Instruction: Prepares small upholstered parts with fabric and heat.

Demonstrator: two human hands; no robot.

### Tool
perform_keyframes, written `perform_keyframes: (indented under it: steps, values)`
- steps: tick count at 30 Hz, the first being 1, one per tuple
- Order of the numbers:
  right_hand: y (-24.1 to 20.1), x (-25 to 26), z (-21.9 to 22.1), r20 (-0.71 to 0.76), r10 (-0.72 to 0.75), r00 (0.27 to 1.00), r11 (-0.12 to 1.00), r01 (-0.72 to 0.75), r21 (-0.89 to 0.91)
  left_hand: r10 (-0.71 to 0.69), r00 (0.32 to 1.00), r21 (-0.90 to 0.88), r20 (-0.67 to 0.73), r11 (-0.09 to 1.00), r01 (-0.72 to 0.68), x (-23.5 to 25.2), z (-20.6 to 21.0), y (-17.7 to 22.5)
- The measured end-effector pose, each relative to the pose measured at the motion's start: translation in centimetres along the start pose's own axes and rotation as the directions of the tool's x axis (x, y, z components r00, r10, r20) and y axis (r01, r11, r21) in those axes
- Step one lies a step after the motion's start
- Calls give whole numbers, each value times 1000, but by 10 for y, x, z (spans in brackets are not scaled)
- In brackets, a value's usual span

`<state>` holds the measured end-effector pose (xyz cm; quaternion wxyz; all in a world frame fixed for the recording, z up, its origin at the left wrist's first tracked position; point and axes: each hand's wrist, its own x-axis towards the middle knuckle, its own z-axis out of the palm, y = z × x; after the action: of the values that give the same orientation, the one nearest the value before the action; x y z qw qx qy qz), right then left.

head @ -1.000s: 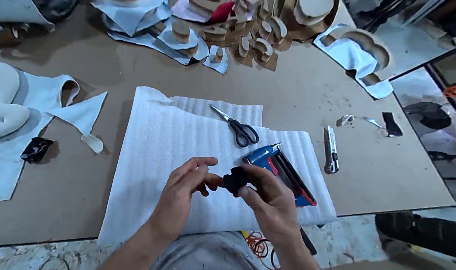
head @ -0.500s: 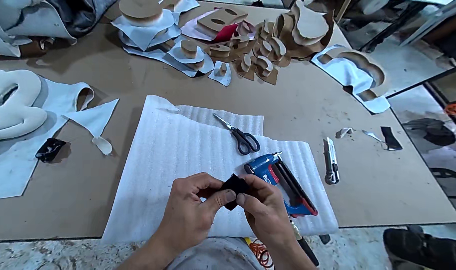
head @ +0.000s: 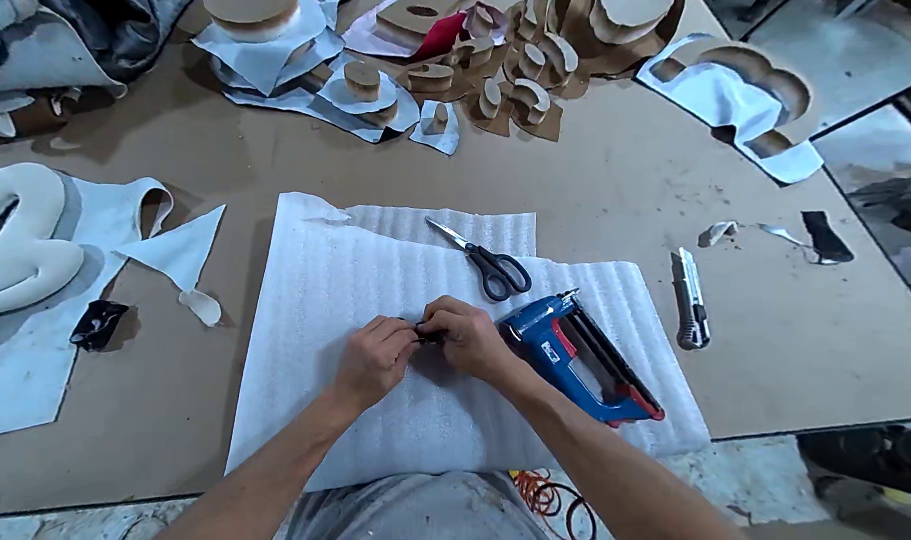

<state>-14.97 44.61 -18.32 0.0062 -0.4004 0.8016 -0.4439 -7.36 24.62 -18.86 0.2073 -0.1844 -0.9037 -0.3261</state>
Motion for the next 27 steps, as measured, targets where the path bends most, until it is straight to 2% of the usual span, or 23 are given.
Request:
perform_keyframes:
  steps: [2, 5, 7, 10, 12, 13, 16, 17, 19, 24, 27]
  values:
    - [6, -15, 8, -18, -45, 999, 998, 44, -54, -53, 997, 30, 61, 998, 52, -6, 7, 5]
    - [-3, -29, 6, 29, -12, 1000, 990, 16, -140, -131, 976, 90, 172, 989, 117, -2, 2, 17]
    - [-8, -34, 4, 51, 19, 999, 986, -10, -167, -140, 957, 121, 254, 986, 112, 3, -1, 20]
    - [-11, -35, 8, 3, 48, 999, 985, -47, -164, -105, 922, 127, 374, 990, 61, 18, -8, 18]
    - [-13, -31, 9, -12, 100, 995, 984, -100, -144, -76, 858, 94, 508, 995, 33, 36, -16, 12]
    - [-14, -29, 7, -4, 147, 989, 981, -146, -125, -86, 805, 77, 587, 996, 51, 46, -20, 10]
    - [-23, -21, 4, 16, 336, 942, 940, -334, -60, -213, 622, 85, 754, 969, 230, 72, -25, 9]
    - [-26, -19, 3, 22, 392, 920, 919, -392, -39, -258, 597, 95, 760, 952, 290, 75, -24, 8]
    - [-30, -15, 1, 40, 489, 871, 872, -490, 7, -324, 593, 106, 738, 922, 371, 72, -24, 9]
    - [-38, -15, 1, 17, 617, 787, 785, -617, 59, -405, 699, -73, 590, 835, 546, 43, -14, 4]
    - [-42, -11, 5, -7, 633, 774, 774, -633, 5, -470, 680, -66, 563, 794, 604, 40, -11, 8]
